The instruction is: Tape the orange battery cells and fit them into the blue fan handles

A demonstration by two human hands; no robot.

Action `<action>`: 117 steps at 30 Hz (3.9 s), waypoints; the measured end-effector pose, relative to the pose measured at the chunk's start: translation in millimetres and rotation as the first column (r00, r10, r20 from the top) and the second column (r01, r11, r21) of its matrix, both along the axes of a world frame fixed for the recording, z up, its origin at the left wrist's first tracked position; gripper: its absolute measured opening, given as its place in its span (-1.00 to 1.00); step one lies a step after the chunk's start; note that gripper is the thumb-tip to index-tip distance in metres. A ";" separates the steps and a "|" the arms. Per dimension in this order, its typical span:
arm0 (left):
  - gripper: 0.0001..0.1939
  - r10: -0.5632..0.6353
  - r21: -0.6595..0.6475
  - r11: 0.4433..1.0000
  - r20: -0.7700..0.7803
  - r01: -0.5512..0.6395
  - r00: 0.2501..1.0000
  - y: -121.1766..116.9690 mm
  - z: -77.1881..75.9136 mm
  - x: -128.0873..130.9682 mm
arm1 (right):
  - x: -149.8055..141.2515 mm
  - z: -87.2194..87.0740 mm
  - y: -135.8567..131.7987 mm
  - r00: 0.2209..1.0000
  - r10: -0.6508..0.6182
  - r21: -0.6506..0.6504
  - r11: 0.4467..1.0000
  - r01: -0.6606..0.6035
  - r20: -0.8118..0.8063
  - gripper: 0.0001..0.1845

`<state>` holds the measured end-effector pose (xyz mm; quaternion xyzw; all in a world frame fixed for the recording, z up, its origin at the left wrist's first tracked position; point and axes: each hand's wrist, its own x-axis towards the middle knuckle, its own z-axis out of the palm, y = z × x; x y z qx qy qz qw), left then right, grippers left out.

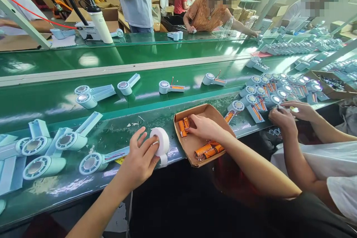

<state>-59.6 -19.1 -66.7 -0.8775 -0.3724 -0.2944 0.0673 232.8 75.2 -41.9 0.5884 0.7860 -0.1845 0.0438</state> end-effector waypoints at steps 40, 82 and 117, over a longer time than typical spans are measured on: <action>-0.75 -0.155 -0.137 0.979 0.005 0.154 0.988 2.7 -2.3 29.6 | 108.4 44.9 -14.5 0.704 -0.270 -0.222 0.962 0.161 -0.657 -0.32; -0.69 -0.312 0.049 0.931 -0.406 0.362 0.859 12.1 69.0 33.2 | 19.5 30.1 -96.9 0.805 0.094 -0.016 0.992 -0.128 -0.585 -0.47; -0.74 0.098 -0.127 0.986 -0.051 -0.104 0.994 8.0 3.6 11.2 | 58.6 44.1 -32.3 -0.203 0.235 0.005 0.665 0.747 -0.951 -0.76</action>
